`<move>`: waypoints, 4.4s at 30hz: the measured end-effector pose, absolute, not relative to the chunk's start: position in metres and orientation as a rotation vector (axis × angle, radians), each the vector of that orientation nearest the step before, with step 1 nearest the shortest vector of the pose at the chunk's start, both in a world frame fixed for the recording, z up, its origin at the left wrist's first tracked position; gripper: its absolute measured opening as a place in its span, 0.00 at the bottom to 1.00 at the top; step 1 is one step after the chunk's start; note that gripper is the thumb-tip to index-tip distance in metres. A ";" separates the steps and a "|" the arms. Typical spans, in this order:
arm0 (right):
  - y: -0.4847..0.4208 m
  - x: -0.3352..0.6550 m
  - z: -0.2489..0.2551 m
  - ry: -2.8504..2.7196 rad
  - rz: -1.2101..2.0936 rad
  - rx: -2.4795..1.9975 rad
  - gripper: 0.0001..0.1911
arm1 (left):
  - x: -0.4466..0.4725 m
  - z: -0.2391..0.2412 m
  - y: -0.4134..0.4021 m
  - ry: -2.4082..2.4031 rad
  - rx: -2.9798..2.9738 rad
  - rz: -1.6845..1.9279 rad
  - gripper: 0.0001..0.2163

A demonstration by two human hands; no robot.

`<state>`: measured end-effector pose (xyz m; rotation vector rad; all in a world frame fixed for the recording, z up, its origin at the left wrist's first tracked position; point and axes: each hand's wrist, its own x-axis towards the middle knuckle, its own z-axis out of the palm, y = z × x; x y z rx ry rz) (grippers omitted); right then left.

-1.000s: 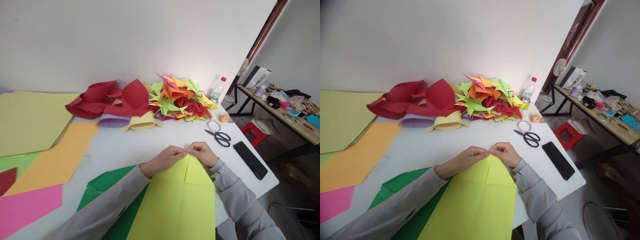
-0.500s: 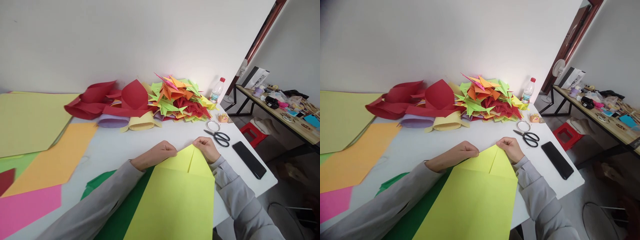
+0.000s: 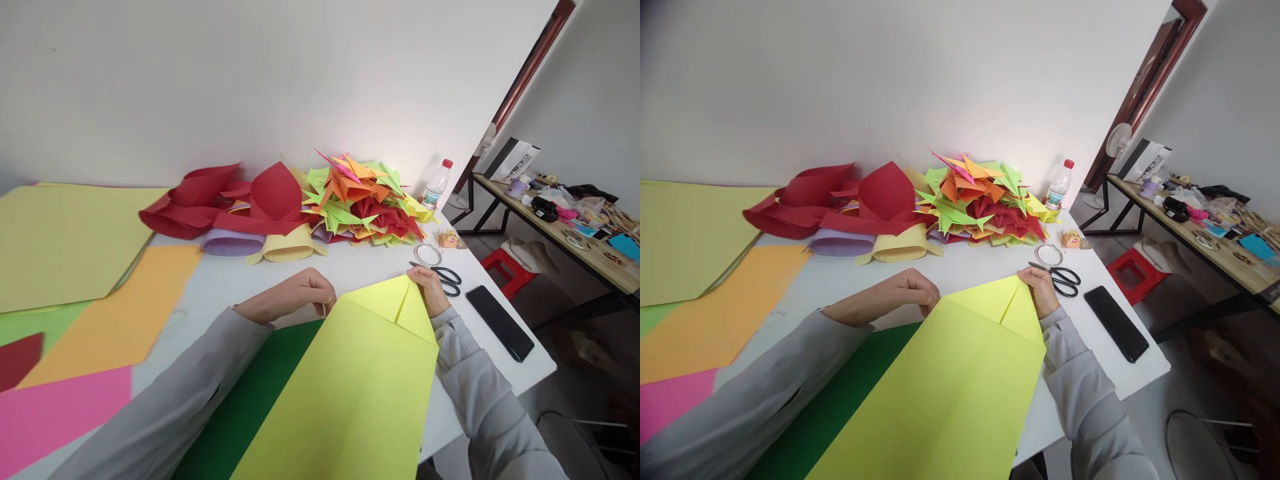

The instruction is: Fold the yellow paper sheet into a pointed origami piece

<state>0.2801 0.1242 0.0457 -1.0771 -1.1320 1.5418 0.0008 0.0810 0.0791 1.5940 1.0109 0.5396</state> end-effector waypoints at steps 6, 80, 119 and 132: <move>0.105 0.262 0.039 -1.255 1.682 -1.065 0.18 | 0.016 0.079 0.078 1.136 1.551 0.656 0.15; 0.082 0.259 0.019 -2.293 0.100 -1.307 0.07 | 0.038 0.007 0.047 1.622 2.907 0.626 0.22; 0.036 0.246 0.022 -2.578 -0.289 -0.799 0.20 | 0.035 0.010 0.051 1.621 2.798 0.623 0.23; 0.034 0.245 0.021 -2.636 -0.173 -0.762 0.21 | 0.035 0.005 0.049 1.625 2.762 0.644 0.24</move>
